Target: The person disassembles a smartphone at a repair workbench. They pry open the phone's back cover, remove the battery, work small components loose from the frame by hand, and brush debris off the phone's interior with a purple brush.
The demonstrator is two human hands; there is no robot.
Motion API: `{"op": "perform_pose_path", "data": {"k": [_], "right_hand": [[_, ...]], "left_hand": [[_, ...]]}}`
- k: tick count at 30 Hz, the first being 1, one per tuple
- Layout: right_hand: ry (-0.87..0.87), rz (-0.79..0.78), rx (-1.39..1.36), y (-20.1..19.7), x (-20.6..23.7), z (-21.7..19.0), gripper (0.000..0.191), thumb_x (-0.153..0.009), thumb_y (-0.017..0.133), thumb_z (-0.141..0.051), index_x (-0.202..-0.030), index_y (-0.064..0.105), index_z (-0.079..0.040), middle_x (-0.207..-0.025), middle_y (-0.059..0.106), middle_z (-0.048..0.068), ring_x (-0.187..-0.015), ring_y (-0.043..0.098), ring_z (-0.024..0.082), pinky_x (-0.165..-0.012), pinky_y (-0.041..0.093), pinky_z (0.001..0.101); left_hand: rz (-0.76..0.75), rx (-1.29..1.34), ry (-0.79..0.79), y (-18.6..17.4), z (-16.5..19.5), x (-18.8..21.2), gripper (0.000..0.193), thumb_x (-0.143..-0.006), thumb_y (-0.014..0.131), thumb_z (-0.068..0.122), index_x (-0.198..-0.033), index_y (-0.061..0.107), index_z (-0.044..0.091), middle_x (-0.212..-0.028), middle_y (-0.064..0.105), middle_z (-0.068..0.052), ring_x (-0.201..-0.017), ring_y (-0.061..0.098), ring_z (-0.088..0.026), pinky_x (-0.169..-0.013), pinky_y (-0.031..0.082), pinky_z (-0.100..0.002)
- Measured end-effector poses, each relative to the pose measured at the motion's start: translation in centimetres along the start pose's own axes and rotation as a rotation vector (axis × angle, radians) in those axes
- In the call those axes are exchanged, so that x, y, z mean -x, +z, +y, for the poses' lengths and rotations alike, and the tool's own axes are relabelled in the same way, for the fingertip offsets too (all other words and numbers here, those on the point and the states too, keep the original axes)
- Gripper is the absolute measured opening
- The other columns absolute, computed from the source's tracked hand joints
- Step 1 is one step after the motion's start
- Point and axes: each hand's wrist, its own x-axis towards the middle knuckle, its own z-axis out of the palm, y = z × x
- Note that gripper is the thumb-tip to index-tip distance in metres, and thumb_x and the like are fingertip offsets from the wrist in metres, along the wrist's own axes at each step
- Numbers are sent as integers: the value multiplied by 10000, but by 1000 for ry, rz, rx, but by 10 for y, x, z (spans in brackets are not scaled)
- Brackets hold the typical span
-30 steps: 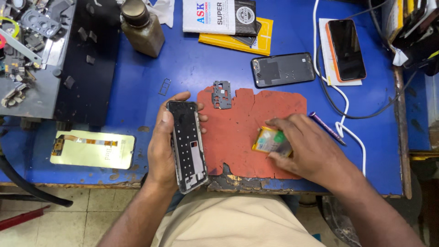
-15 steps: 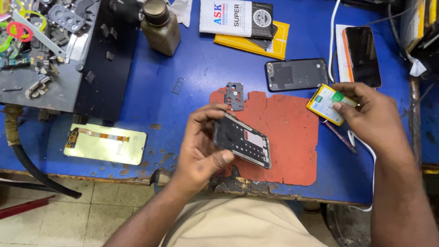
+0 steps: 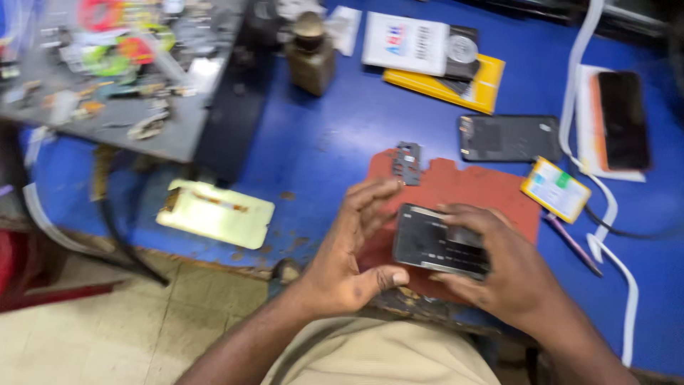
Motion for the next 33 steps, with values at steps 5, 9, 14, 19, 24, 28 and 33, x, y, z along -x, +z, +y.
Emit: {"op": "perform_pose_path", "data": {"k": [5, 9, 14, 19, 24, 28, 33], "right_hand": [[170, -130, 204, 3, -2, -4, 829, -597, 922, -359, -1315, 565, -150, -1323, 615, 88, -1257, 561, 328, -983, 500, 423], [332, -259, 312, 10, 0, -3, 863, -629, 897, -439, -1396, 560, -232, -1430, 584, 25, -1322, 505, 278, -1028, 468, 415], [76, -91, 307, 12, 8, -1, 847, -632, 845, -412, -1394, 565, -167, -1477, 540, 47, -1384, 444, 315, -1047, 420, 435], [112, -38, 286, 5, 14, 0, 759, -654, 826, -356, -1339, 564, -160, -1479, 540, 42, -1379, 463, 290, -1050, 434, 423], [89, -16, 272, 3, 18, 5, 748, -673, 823, -320, -1347, 553, -140, -1480, 542, 58, -1371, 478, 297, -1033, 456, 410], [8, 14, 239, 1, 19, 4, 696, -673, 836, -285, -1304, 586, -133, -1452, 572, 80, -1347, 516, 312, -1041, 463, 417], [-90, 175, 62, -3, 22, -4, 550, -736, 819, -235, -1232, 652, -63, -1337, 676, 122, -1265, 631, 299, -1035, 505, 391]], "left_hand": [[443, -993, 410, -73, 83, -3, 299, -1006, 670, -107, -1263, 606, 32, -1190, 673, -102, -1034, 689, -194, -915, 593, -300], [480, -1460, 447, -137, 138, -29, 155, -1034, 730, -80, -1170, 690, -16, -1083, 668, -147, -957, 656, -277, -817, 528, -364], [357, -1775, 388, -171, 148, -63, 331, -891, 868, 151, -1083, 684, -46, -1112, 661, -193, -1111, 564, -405, -908, 462, -485], [366, -1721, 316, -177, 139, -69, 398, -802, 940, 182, -1010, 674, -29, -1075, 663, -187, -1088, 553, -406, -863, 434, -498], [400, -1500, 314, -184, 136, -74, 366, -829, 936, 68, -1035, 654, -43, -967, 684, -144, -888, 655, -289, -768, 506, -392], [355, -1362, 461, -180, 142, -82, 213, -894, 828, -89, -1042, 691, -23, -947, 726, -99, -858, 714, -197, -754, 542, -331], [380, -1093, 514, -141, 155, -63, 139, -1029, 688, -189, -1097, 658, -72, -1040, 713, -121, -934, 675, -188, -798, 528, -280]]}}
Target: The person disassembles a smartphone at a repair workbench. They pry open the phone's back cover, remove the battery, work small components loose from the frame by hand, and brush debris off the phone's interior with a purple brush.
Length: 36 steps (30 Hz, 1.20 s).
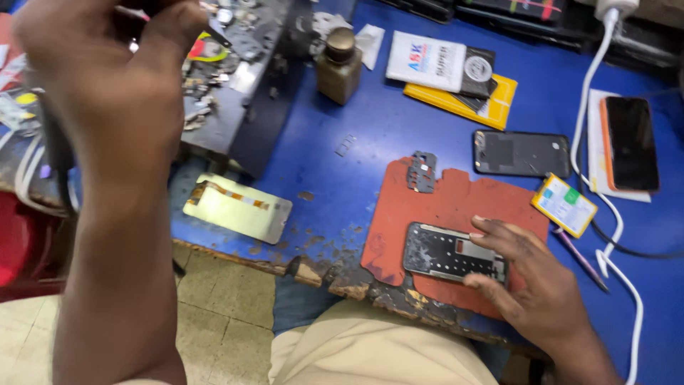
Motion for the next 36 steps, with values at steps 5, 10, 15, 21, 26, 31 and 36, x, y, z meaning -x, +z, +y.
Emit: {"op": "perform_pose_path", "data": {"k": [5, 10, 15, 21, 26, 31, 36], "right_hand": [[104, 121, -484, 2, 15, 0, 271, -963, 709, -181, -1159, 725, 5, -1220, 764, 142, -1197, 737, 229, -1011, 590, 322], [392, -421, -1165, 27, 32, 13, 241, -976, 701, -100, -1164, 727, 48, -1069, 750, 134, -1003, 700, 167, -893, 583, 310], [619, -322, -956, 32, 52, 38, 151, -890, 747, -37, -990, 786, 69, -901, 809, 147, -812, 755, 194, -732, 608, 313], [443, 69, -562, 16, 54, 53, 131, -925, 706, -23, -1036, 771, -2, -985, 772, 112, -940, 737, 165, -818, 600, 291], [373, 125, -170, 24, 37, 28, 274, -839, 774, 23, -1099, 792, -64, -940, 618, 72, -790, 606, 123, -655, 500, 279], [222, 23, 12, 34, 15, 11, 386, -780, 760, 82, -1117, 810, -100, -893, 631, 46, -778, 627, 150, -644, 503, 279], [138, 67, 18, 52, 0, 3, 296, -781, 820, 8, -1061, 786, -85, -902, 664, 59, -801, 645, 189, -689, 510, 315]], "left_hand": [[-378, 327, 109, 48, 72, 55, 334, -683, 648, -152, -895, 709, 99, -902, 687, -57, -869, 699, -225, -766, 549, -323], [-627, 765, 35, 129, 105, 109, 239, -790, 800, 21, -1002, 776, 130, -1073, 710, -44, -1030, 670, -243, -898, 558, -380], [-572, 688, -44, 137, 92, 143, 408, -864, 822, 217, -1252, 708, 156, -1363, 609, -105, -1310, 589, -303, -1140, 473, -453], [-745, 235, -177, 144, 86, 154, 951, -738, 859, 268, -1514, 367, 24, -1458, 509, -215, -1395, 444, -412, -1172, 351, -518], [-782, 178, -209, 158, 86, 155, 980, -754, 856, 182, -1548, 302, 29, -1453, 524, -188, -1423, 439, -374, -1202, 300, -529], [-789, 253, -271, 164, 80, 155, 1007, -747, 860, 155, -1569, 286, 60, -1449, 560, -136, -1414, 459, -356, -1214, 311, -500], [-793, 277, -273, 160, 73, 153, 1046, -756, 839, 117, -1601, 223, 68, -1464, 577, -109, -1445, 443, -360, -1246, 275, -513]]}}
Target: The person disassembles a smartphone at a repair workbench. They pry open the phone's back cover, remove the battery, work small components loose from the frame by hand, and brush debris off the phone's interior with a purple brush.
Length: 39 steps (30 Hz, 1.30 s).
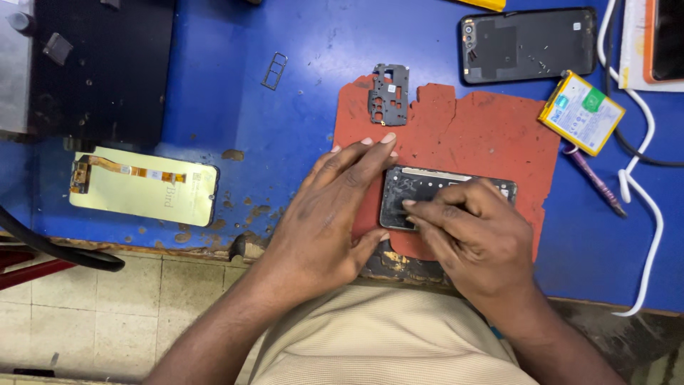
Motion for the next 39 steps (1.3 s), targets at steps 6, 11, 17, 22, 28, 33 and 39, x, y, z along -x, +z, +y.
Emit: {"op": "perform_pose_path", "data": {"k": [6, 11, 17, 22, 28, 33, 39], "right_hand": [[13, -18, 9, 11, -7, -3, 267, -815, 790, -2, -1073, 776, -69, -927, 695, 67, -839, 678, 186, -725, 545, 312], [78, 7, 21, 18, -9, -4, 222, -781, 827, -41, -998, 787, -69, -884, 672, 73, -779, 649, 187, -637, 513, 309], [28, -2, 40, 23, -11, -3, 228, -790, 814, -30, -1013, 782, -62, -874, 665, 65, -797, 655, 186, -672, 524, 315], [10, -19, 38, 25, -12, 0, 237, -769, 815, -21, -1000, 776, -53, -854, 663, 64, -776, 647, 192, -666, 517, 323], [-101, -68, 31, 24, -14, 2, 212, -753, 821, -19, -951, 747, -34, -828, 658, 63, -774, 646, 208, -679, 528, 340], [-71, -33, 11, 23, -14, 0, 207, -773, 806, -2, -967, 740, -29, -856, 663, 70, -790, 653, 209, -694, 530, 341], [-122, -56, 14, 25, -15, 1, 200, -776, 811, -10, -961, 736, -26, -845, 660, 67, -773, 654, 208, -683, 528, 341]], "left_hand": [[6, 10, -13, 1, -7, 0, 1044, -768, 820, 116, -1606, 199, 74, -1457, 591, -98, -1443, 449, -351, -1247, 280, -513], [6, 34, -9, 1, -14, 0, 1042, -786, 810, 125, -1609, 175, 52, -1428, 615, -104, -1439, 454, -349, -1245, 281, -511], [10, 42, -7, 1, -16, 0, 1044, -785, 803, 121, -1608, 168, 37, -1429, 627, -103, -1445, 449, -350, -1253, 269, -516], [12, 43, -18, 2, -17, 0, 1045, -783, 801, 116, -1606, 164, 28, -1435, 626, -105, -1445, 448, -352, -1252, 268, -521], [7, 42, -23, 3, -17, 0, 1035, -790, 793, 114, -1605, 162, 20, -1439, 624, -109, -1453, 447, -350, -1253, 270, -520], [-1, 40, -23, 3, -17, 0, 1029, -789, 788, 114, -1601, 162, 17, -1453, 614, -111, -1451, 440, -357, -1247, 264, -523], [3, 20, -20, 3, -17, 2, 1025, -788, 788, 115, -1599, 169, 18, -1464, 599, -117, -1464, 426, -369, -1248, 255, -533]]}}
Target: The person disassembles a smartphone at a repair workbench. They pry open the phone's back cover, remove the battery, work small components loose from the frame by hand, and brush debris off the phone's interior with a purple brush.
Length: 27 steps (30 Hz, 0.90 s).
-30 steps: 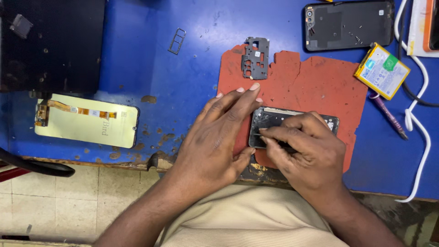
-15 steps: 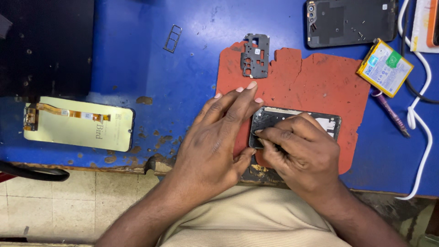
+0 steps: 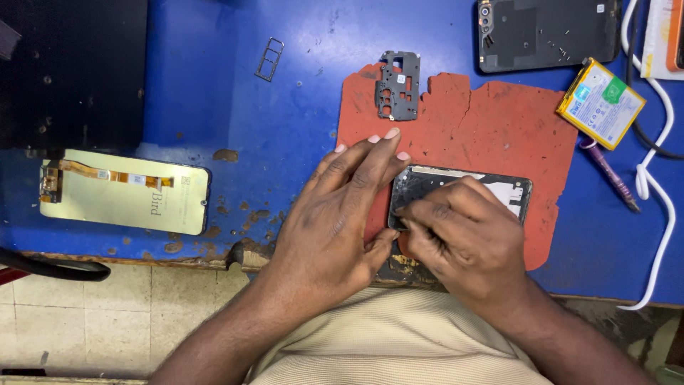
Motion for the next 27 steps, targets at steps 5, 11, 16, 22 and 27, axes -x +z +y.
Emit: {"op": "perform_pose_path", "data": {"k": [5, 11, 16, 22, 27], "right_hand": [[18, 7, -8, 0, 1, 0, 194, -774, 806, -10, -952, 732, -35, -849, 666, 61, -774, 658, 207, -686, 532, 343], [11, 2, 19, -1, 3, 0, 198, -774, 806, -16, -955, 725, -19, -849, 662, 80, -771, 650, 232, -680, 526, 360], [35, 19, -11, -1, 4, 1, 183, -795, 798, -9, -961, 723, -25, -868, 673, 77, -776, 659, 221, -683, 529, 347], [-31, -16, -13, -1, 3, -1, 183, -774, 808, -15, -936, 724, -18, -838, 660, 78, -763, 655, 225, -680, 533, 357], [34, 28, -8, -1, 3, -2, 187, -781, 801, -5, -953, 729, -19, -867, 678, 76, -782, 669, 215, -687, 538, 343]], "left_hand": [[-2, 15, 9, 0, 0, 1, 1008, -789, 786, 116, -1592, 186, 13, -1467, 599, -115, -1454, 434, -366, -1248, 269, -527], [-7, 8, -3, 0, 2, 0, 1004, -782, 785, 109, -1589, 196, 9, -1462, 600, -124, -1466, 425, -373, -1247, 270, -531], [-8, 7, -5, 0, 3, -1, 1003, -778, 786, 106, -1588, 201, 10, -1454, 603, -128, -1464, 423, -374, -1242, 265, -537], [-3, 15, 4, -1, 3, 1, 998, -777, 780, 100, -1587, 205, 7, -1449, 606, -126, -1465, 426, -372, -1248, 272, -530], [7, -1, 9, -1, 3, 1, 975, -789, 777, 95, -1583, 216, 9, -1455, 602, -126, -1463, 430, -368, -1248, 272, -528]]}}
